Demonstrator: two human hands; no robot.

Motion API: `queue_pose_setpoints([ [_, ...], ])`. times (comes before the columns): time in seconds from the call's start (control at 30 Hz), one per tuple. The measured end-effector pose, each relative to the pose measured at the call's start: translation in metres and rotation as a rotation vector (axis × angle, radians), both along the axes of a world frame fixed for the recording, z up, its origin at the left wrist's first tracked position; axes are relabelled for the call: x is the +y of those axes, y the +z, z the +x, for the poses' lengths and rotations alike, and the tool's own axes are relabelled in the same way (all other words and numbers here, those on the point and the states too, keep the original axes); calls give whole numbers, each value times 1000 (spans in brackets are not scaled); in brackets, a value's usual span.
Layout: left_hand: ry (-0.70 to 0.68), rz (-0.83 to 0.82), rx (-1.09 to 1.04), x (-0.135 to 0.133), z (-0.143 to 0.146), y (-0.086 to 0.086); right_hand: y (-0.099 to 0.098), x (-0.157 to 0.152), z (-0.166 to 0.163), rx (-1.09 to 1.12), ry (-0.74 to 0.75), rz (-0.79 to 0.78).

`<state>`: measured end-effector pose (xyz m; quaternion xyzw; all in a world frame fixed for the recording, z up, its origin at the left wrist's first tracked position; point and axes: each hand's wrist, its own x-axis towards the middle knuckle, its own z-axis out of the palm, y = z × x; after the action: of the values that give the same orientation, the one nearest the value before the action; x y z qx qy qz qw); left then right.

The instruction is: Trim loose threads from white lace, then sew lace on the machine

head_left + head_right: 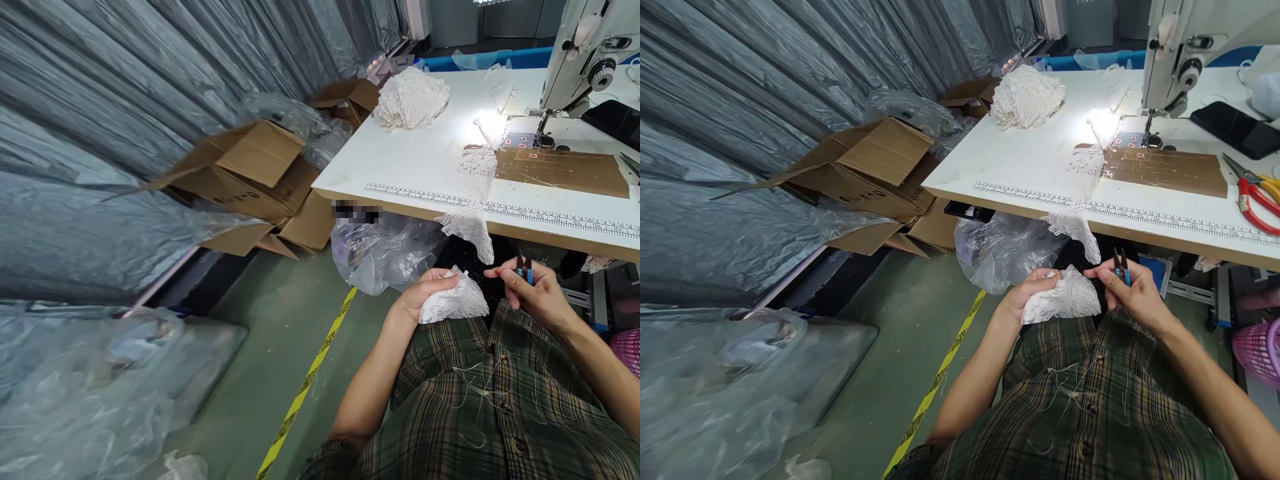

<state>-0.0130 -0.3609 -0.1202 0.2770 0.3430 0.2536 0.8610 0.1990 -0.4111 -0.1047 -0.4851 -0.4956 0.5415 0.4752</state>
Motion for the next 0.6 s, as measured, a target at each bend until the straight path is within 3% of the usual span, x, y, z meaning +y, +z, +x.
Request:
queue_pose_setpoints([
  [0.2,-4,15,-1,-4,-1,1,8,-2,-12,-146,-31,153],
  [0.4,-9,18,3,-4,-4,4,0,10,-11,-296,232,205],
  [0.6,7,7,5,-4,-8,5,-18,11,-3,-226,139,60],
])
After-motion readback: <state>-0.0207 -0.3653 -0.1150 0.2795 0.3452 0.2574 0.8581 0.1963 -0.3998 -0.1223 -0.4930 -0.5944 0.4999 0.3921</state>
